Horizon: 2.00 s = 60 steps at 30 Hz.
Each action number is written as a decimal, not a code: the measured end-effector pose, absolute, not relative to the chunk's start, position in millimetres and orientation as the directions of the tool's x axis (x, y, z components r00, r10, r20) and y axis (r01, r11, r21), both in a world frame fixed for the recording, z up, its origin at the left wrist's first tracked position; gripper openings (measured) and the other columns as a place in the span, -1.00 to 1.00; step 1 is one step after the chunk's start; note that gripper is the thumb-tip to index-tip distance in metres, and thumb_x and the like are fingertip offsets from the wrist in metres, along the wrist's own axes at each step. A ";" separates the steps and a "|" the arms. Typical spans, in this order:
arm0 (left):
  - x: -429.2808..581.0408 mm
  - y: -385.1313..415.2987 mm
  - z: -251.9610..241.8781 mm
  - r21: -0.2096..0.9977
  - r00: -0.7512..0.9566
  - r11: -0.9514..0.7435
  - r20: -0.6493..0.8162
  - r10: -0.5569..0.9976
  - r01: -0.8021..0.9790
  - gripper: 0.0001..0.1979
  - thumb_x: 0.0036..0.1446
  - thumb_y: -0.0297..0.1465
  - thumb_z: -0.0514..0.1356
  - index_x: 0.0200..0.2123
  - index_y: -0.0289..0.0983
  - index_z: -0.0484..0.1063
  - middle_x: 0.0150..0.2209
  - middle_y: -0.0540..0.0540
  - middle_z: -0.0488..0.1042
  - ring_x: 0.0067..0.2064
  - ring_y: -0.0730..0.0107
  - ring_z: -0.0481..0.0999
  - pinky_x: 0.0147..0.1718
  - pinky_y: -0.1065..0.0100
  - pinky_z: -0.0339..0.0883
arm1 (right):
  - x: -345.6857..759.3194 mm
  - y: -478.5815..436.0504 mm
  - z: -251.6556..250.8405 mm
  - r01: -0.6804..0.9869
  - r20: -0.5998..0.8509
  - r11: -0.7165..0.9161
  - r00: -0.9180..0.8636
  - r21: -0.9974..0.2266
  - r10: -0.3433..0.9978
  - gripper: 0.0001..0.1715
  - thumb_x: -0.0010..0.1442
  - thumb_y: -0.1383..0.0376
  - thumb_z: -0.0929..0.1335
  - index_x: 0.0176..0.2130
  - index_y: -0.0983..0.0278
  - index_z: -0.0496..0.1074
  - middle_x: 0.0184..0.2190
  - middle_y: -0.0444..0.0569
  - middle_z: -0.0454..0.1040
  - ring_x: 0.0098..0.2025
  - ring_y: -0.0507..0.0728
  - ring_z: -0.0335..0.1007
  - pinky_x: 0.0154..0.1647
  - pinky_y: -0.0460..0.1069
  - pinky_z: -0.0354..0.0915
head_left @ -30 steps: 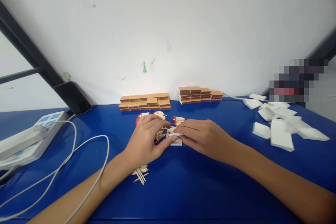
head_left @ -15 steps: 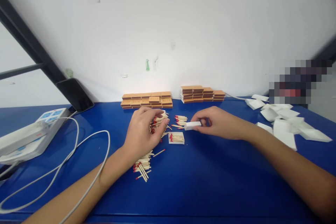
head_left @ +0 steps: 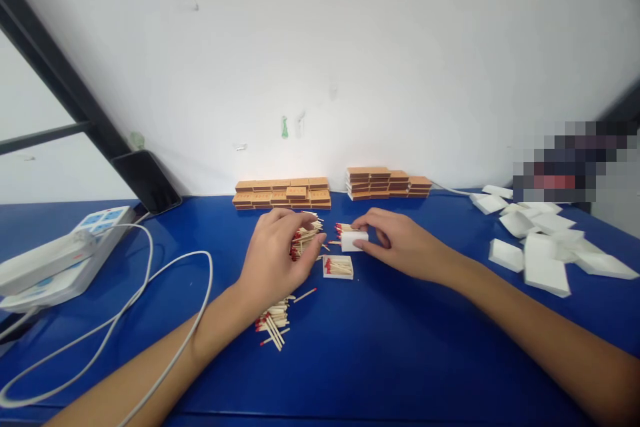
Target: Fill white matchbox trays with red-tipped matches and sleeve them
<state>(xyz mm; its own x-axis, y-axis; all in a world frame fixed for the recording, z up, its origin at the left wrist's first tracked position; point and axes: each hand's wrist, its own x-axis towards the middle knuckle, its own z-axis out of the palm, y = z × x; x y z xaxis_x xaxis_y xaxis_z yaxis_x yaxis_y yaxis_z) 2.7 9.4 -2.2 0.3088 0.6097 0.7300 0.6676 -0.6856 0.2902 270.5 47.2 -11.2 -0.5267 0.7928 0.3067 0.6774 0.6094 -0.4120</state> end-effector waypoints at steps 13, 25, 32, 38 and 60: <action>2.1 8.3 -3.1 0.289 0.335 -0.687 0.707 0.622 0.666 -0.81 0.31 -0.37 0.29 -0.02 -0.24 0.53 -0.17 -0.09 0.63 -0.05 0.15 0.55 -0.02 0.07 0.40 | 268.6 47.2 -16.1 0.712 0.413 0.618 -0.478 -0.334 0.775 -0.74 0.42 0.22 0.32 0.07 0.20 0.44 -0.04 0.02 0.49 -0.32 0.09 0.43 -0.29 0.03 0.33; 2.2 6.4 -6.7 0.257 0.389 -0.717 0.698 0.602 0.647 -0.79 0.33 -0.32 0.30 0.00 -0.23 0.50 -0.16 -0.08 0.63 -0.03 0.16 0.53 -0.02 0.09 0.39 | 271.6 47.5 -10.1 0.692 0.249 0.602 -0.550 -0.398 0.797 -0.62 0.34 0.17 0.40 0.12 0.15 0.49 -0.23 -0.06 0.52 -0.37 0.09 0.39 -0.32 0.02 0.27; 1.8 7.9 -5.0 0.254 0.387 -0.719 0.703 0.597 0.648 -0.80 0.33 -0.35 0.29 0.00 -0.23 0.50 -0.16 -0.09 0.63 -0.04 0.14 0.53 -0.03 0.08 0.39 | 275.0 50.6 -4.2 0.662 0.285 0.552 -0.476 -0.507 0.832 -0.54 0.28 0.07 0.43 0.11 0.19 0.46 -0.32 -0.10 0.53 -0.43 0.08 0.38 -0.37 0.00 0.28; 0.3 9.6 -8.0 0.260 0.397 -0.719 0.690 0.605 0.644 -0.80 0.33 -0.35 0.29 -0.01 -0.23 0.51 -0.16 -0.10 0.63 -0.04 0.13 0.53 -0.03 0.06 0.40 | 315.0 69.6 18.1 0.813 0.418 0.471 -0.317 -0.343 0.852 -0.54 0.26 -0.01 0.40 0.02 0.21 0.48 -0.16 0.04 0.62 -0.39 0.12 0.44 -0.32 0.06 0.33; -1.4 7.8 -14.0 0.179 0.672 -0.767 0.389 0.630 0.616 -0.69 0.22 -0.18 0.40 -0.06 -0.22 0.58 0.23 -0.24 0.44 0.37 -0.17 0.25 0.30 -0.25 0.23 | 297.0 65.1 5.0 0.816 0.271 0.539 -0.481 -0.208 0.834 -0.81 0.34 0.23 0.33 -0.22 0.19 0.55 -0.33 -0.01 0.59 -0.31 0.18 0.47 -0.30 0.07 0.25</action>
<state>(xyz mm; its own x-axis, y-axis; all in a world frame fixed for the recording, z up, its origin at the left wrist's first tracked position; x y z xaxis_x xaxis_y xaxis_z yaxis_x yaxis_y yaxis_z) -1.4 7.8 -14.0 0.6720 0.6301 0.3891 0.6159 -0.7673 0.1787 297.0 65.1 5.0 -0.4813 0.8337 0.2709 0.8163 0.5388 -0.2080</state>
